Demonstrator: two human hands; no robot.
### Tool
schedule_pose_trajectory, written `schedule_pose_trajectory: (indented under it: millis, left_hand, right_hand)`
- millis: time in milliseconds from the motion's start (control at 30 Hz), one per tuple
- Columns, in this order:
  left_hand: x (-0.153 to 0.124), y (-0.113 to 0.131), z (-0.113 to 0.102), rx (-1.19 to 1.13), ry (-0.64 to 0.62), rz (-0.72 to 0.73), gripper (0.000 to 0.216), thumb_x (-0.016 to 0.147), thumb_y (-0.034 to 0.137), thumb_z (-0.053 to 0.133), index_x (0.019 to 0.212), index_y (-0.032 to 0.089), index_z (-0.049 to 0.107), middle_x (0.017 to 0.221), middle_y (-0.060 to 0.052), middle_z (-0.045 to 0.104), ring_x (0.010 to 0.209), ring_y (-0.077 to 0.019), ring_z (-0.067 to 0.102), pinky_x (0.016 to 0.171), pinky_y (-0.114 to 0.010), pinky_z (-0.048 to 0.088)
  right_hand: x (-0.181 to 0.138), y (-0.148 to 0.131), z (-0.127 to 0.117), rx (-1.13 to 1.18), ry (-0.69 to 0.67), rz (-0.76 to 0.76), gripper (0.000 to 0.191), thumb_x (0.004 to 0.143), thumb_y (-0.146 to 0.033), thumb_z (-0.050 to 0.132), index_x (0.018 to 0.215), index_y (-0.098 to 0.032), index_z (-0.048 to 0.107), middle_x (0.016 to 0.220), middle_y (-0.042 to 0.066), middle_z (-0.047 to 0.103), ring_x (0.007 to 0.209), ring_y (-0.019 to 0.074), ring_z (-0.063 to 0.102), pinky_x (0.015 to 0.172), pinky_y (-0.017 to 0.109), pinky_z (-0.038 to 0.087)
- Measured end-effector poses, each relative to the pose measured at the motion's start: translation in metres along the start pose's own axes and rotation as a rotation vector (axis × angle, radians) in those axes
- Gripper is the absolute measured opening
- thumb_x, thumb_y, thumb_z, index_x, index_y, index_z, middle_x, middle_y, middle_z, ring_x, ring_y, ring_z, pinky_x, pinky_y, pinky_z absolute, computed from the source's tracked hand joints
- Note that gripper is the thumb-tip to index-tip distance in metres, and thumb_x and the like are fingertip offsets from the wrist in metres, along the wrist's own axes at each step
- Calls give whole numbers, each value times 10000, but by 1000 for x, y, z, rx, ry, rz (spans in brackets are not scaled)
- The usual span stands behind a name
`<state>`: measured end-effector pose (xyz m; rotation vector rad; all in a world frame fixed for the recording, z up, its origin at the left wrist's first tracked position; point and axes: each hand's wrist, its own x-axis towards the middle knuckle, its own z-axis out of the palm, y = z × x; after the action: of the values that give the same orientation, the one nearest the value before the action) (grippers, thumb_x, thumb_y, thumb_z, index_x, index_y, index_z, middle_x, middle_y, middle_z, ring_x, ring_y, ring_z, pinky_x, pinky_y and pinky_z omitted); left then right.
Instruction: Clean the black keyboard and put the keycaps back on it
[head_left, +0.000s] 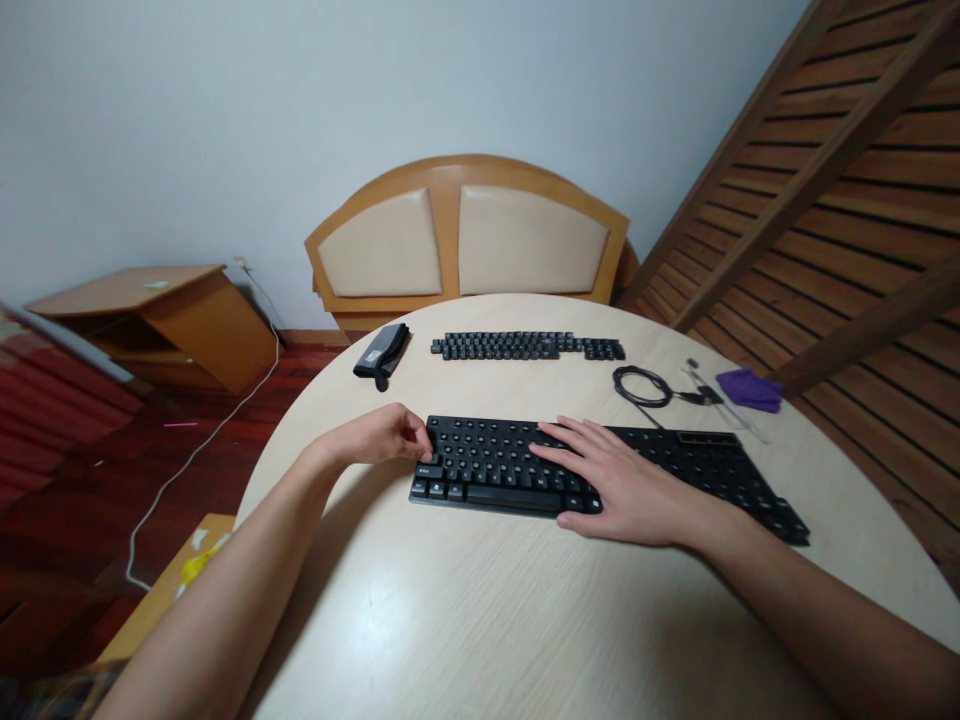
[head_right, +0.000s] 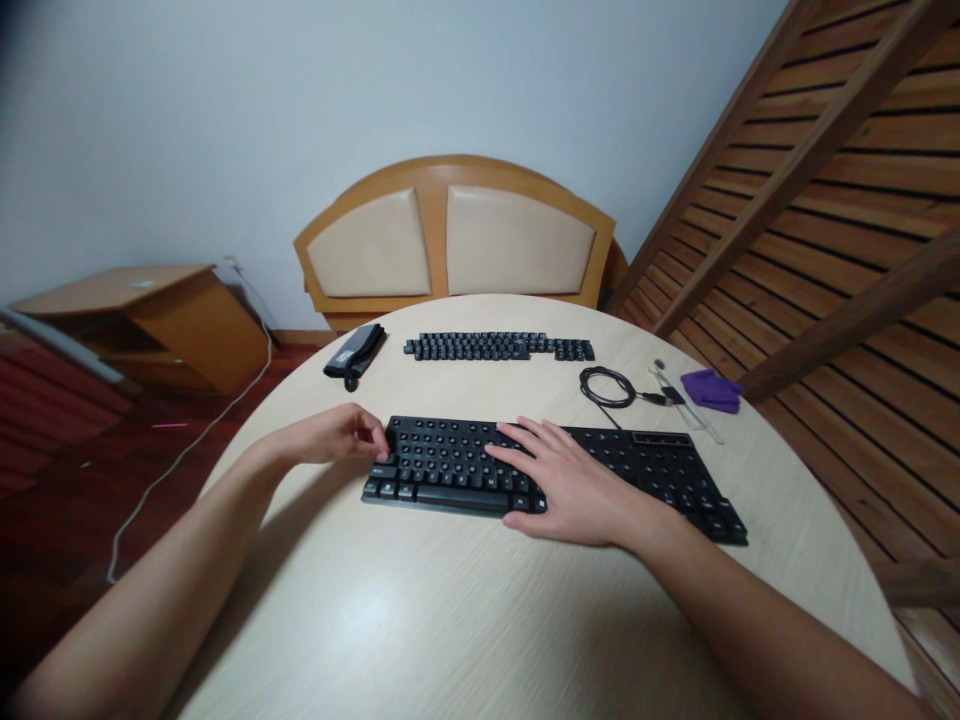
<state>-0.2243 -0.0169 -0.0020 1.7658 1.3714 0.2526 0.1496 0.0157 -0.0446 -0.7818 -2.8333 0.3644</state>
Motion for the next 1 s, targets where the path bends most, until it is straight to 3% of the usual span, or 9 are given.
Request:
schedule_pose_trajectory:
  millis: [200,333,400,500,767,1000]
  left_hand:
    - [3,-4,1,24,56,63,288,848,430,646,843,159,742,770,-23,722,688,-152,605,650,-253,455]
    - [30,-16,-3,118,362,111,348,921,469,559,948,165,727,898,-54,736,754,-169,628,687,-269,476]
    - [49,-23,-6,268,544,49,326,923,454,566,993,172,714,940,-62,740,769,-178,647,709,-278,493]
    - [74,-30,-11,347,663,-26,316,934,407,577,1119,175,685,993,-83,735,811,-203,666,732,-298,493]
    - [114,-28,-21,504,749,-149,421,944,309,577,1358,236,600,1171,-104,703,1006,-272,673,806,-317,499]
    - [122,-25,-20,551,751,-188,315,974,303,542,1252,250,679,1208,-113,681,1047,-291,662,855,-346,502]
  right_hand:
    - [0,-1,-1,4,-14,12,803,821,-547,724,1531,-295,447,1651,99,317,1510,403,265,1218,647,215]
    - [-1,1,0,1,-26,11,812,824,-549,721,1541,-309,425,1656,91,307,1514,397,257,1221,647,205]
    - [-1,2,0,7,-30,11,815,829,-559,713,1547,-318,412,1662,82,293,1517,392,250,1224,641,198]
    - [-1,3,0,16,-38,16,821,831,-581,705,1549,-314,410,1666,88,283,1522,389,237,1226,632,198]
    - [-1,-3,-4,37,-29,22,819,814,-549,731,1535,-292,439,1651,104,315,1519,386,248,1222,637,204]
    - [0,-3,-4,40,-29,23,820,811,-546,737,1534,-301,438,1656,93,307,1523,385,238,1224,636,207]
